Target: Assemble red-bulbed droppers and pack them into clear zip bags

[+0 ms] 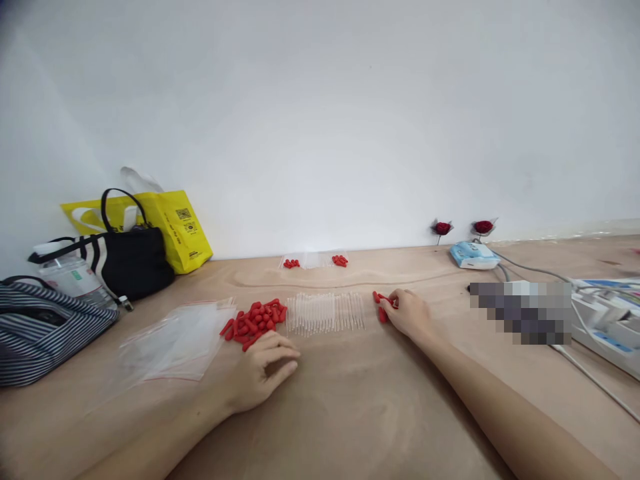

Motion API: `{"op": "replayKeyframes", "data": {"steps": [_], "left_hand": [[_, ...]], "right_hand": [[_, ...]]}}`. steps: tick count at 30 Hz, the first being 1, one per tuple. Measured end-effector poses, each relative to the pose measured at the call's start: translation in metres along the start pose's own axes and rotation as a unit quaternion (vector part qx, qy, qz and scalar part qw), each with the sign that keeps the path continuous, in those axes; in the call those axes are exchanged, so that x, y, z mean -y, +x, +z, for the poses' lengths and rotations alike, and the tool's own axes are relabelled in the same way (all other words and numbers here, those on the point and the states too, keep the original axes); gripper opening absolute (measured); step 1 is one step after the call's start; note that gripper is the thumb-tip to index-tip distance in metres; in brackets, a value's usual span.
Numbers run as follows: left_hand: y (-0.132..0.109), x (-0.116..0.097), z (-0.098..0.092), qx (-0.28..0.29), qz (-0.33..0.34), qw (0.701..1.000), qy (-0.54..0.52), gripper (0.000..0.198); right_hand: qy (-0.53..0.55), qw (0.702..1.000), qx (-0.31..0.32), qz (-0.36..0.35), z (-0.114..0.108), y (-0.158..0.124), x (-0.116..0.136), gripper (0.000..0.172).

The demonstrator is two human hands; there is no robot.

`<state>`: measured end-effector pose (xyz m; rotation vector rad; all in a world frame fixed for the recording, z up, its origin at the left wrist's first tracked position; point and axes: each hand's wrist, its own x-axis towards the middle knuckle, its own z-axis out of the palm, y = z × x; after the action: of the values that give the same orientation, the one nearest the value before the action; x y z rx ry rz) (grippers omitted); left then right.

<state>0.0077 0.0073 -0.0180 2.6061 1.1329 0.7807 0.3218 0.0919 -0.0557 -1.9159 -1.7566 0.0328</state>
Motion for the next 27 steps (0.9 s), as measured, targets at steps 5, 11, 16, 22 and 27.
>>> {"op": "replayKeyframes", "data": {"steps": [5, 11, 16, 22, 27], "left_hand": [[0.033, 0.011, -0.003, -0.064, -0.111, 0.976, 0.175, 0.014], [0.080, 0.035, 0.000, -0.006, -0.272, 0.932, 0.240, 0.030], [0.104, 0.054, 0.008, 0.030, -0.351, 0.907, 0.232, 0.034], [0.116, 0.061, 0.010, 0.053, -0.396, 0.891, 0.218, 0.036], [0.117, 0.063, 0.013, 0.048, -0.403, 0.892, 0.198, 0.036]], "right_hand": [[0.036, 0.999, 0.003, 0.012, 0.001, 0.000, 0.005, 0.020], [0.033, 0.998, 0.005, 0.050, -0.002, -0.002, 0.010, 0.023], [0.042, 0.998, 0.008, 0.043, -0.005, -0.002, 0.013, 0.025], [0.062, 0.997, 0.010, 0.038, -0.001, 0.000, 0.011, 0.023], [0.069, 0.997, 0.016, 0.037, 0.001, 0.000, 0.012, 0.021]]}}
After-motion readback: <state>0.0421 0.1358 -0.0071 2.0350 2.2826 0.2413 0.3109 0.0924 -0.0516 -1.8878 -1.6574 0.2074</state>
